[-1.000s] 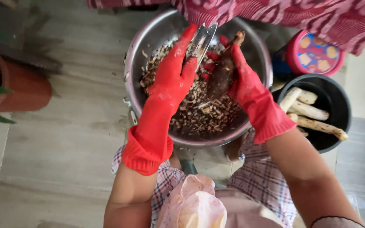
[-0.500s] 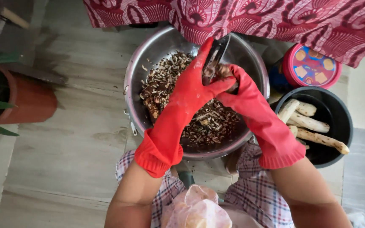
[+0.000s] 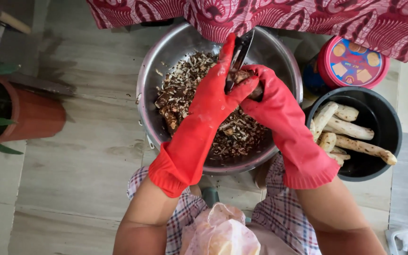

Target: The person sits on the floor and peels long, white root vegetables using a peeler. The peels fall into a large metal bowl placed between their legs, while the peeled vegetables are placed into a black bowl to the right.

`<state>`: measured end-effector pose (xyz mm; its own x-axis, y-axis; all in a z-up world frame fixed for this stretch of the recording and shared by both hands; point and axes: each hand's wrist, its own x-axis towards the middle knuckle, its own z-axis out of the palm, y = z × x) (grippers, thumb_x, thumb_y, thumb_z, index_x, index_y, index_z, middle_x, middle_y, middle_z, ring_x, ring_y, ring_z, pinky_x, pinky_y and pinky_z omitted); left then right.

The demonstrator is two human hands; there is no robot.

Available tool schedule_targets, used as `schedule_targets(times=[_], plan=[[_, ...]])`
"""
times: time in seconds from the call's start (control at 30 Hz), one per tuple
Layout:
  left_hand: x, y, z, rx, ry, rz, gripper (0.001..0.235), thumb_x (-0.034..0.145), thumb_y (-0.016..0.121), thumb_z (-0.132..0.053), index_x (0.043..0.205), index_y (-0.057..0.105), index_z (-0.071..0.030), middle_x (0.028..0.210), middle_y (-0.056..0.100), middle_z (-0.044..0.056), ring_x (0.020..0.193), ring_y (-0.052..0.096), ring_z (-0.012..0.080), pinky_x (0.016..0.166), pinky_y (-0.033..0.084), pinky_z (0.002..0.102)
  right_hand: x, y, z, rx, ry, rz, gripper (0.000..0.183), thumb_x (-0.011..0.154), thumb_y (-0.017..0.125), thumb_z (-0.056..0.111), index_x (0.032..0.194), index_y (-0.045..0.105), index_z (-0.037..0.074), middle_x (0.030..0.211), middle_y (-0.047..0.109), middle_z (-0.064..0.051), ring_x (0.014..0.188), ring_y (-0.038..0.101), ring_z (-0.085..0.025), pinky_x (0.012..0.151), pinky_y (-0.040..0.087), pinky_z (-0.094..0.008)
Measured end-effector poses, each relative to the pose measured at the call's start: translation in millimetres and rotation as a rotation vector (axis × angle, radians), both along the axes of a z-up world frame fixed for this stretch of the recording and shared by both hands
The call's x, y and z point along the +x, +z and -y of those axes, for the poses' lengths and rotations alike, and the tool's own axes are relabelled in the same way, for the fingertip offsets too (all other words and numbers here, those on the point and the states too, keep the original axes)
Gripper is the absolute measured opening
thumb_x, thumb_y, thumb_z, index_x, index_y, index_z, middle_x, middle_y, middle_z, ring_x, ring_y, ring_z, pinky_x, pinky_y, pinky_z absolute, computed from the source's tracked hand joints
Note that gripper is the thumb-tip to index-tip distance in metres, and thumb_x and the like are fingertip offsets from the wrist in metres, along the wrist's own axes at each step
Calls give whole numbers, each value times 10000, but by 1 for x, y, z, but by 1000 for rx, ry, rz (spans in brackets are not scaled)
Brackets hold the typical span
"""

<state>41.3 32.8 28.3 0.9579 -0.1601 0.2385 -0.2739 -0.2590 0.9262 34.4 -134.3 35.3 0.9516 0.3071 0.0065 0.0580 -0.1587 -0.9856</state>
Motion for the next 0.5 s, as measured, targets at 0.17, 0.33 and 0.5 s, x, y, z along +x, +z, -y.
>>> schedule_targets(times=[0.17, 0.33, 0.5], plan=[[0, 4, 1, 91, 42, 1, 811, 968, 686, -245, 1609, 225, -57, 1646, 422, 185, 1525, 455, 296, 1193, 409, 324, 6, -23, -2, -189, -76, 322, 594, 798, 699, -17, 1364, 520, 10, 1205, 652, -133, 1047, 629, -205, 920, 519, -313], [-4, 0, 1, 118, 87, 6, 659, 1019, 597, -331, 1597, 301, -223, 1458, 662, 119, 1251, 715, 269, 1004, 562, 327, 15, -7, -14, -162, -104, 393, 449, 751, 695, -25, 1197, 648, -37, 1024, 685, -129, 858, 619, -207, 784, 514, -321], [8, 26, -17, -28, 19, -345, 719, 962, 633, -387, 1601, 310, -317, 1095, 724, 92, 648, 576, 81, 499, 495, 192, 18, -23, -12, -111, -179, 410, 549, 777, 700, -55, 1305, 557, -22, 1149, 647, -170, 961, 656, -227, 824, 551, -315]])
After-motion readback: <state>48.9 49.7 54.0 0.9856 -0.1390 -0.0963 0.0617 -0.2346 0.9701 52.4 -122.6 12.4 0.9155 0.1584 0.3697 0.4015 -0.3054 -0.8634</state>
